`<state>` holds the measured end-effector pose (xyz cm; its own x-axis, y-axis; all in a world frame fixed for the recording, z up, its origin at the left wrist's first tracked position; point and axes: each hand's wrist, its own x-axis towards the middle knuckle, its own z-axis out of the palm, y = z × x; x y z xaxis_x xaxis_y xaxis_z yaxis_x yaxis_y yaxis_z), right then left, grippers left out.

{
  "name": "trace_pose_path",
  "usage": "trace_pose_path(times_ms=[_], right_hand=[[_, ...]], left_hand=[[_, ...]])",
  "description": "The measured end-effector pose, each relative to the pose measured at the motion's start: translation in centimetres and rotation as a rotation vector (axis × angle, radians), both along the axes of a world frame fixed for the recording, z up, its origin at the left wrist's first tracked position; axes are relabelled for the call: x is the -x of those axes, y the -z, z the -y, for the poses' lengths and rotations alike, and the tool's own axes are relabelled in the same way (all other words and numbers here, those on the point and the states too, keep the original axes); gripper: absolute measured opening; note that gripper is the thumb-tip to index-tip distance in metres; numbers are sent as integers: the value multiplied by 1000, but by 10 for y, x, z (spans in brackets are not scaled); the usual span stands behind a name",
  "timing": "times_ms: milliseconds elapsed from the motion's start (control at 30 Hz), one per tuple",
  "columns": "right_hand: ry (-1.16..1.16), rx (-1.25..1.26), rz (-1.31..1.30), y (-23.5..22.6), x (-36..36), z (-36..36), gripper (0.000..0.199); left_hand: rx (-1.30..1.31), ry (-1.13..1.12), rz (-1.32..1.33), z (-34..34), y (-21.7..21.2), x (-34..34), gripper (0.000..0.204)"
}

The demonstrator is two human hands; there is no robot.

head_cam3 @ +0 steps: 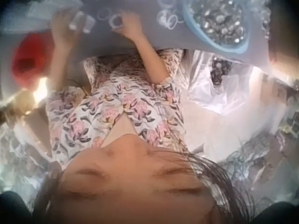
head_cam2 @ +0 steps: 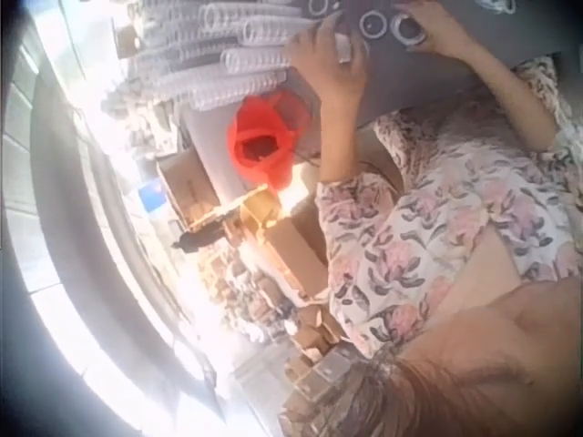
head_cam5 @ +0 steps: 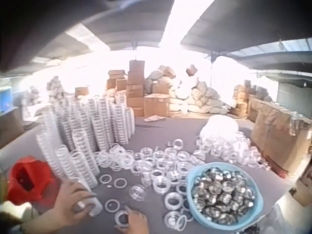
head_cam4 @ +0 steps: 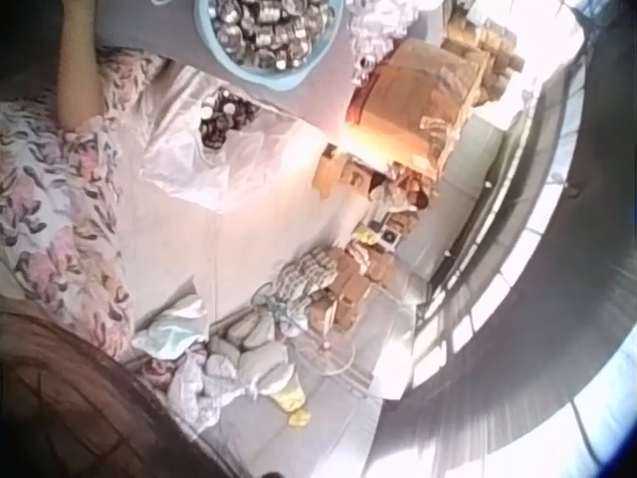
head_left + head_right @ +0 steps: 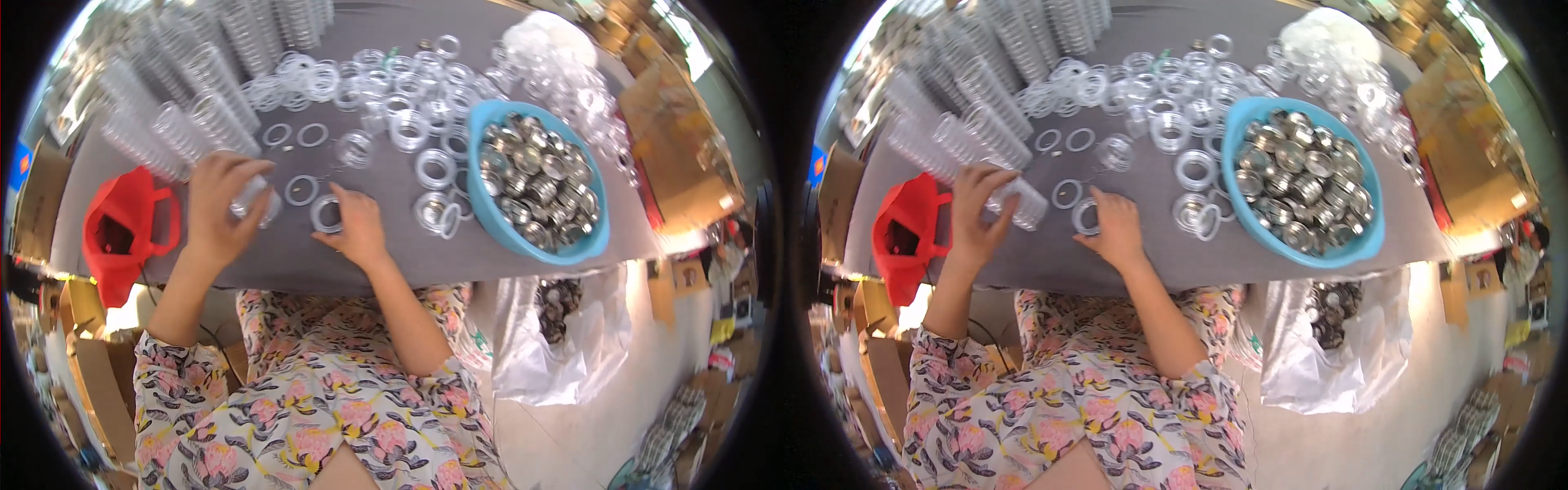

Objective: The person assembles and packages small metal components and plastic rings into clear cylindrical plastic containers by hand.

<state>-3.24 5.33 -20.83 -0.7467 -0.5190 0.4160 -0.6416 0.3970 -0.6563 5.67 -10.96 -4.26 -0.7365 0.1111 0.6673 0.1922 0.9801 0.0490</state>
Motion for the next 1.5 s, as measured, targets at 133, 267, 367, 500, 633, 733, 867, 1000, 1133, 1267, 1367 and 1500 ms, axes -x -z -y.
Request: trace_pose_path(times_ms=[133, 267, 367, 500, 633, 733, 867, 1000, 1133, 1267, 1367, 1500], right_hand=[[-19, 72, -105, 19, 6, 4, 64], [10, 98, -42, 19, 10, 3, 55], [-5, 182, -128, 33, 12, 12, 56], [-53, 241, 109, 35, 14, 11, 55], [-35, 107, -86, 27, 9, 16, 56], [28, 165, -174, 23, 9, 5, 60], [331, -217, -499, 24, 6, 14, 65], [-174, 555, 213, 17, 11, -8, 66], [-158, 850, 543, 13, 11, -11, 60], [-179, 820, 491, 12, 9, -7, 58], [-172, 842, 510, 13, 8, -7, 57], [-143, 807, 518, 15, 9, -6, 55]], left_hand=[[-127, 747, 355, -83, 27, 63, 36], [-172, 960, 253, -176, 57, 125, 32], [-89, 606, 523, -215, 54, 162, 26], [217, 336, 1035, -239, 24, 188, 18], [-58, 465, 733, -220, 55, 185, 14], [-493, 732, 263, -188, 68, 158, 15], [-655, 512, 118, -93, 81, 89, 19], [-732, 269, 136, -41, 118, 41, 20], [-291, 197, 139, -29, 128, 22, 20], [-136, 129, 297, -27, 131, 16, 22], [-66, 140, 352, -31, 125, 15, 25], [29, 132, 459, -31, 126, 13, 30]])
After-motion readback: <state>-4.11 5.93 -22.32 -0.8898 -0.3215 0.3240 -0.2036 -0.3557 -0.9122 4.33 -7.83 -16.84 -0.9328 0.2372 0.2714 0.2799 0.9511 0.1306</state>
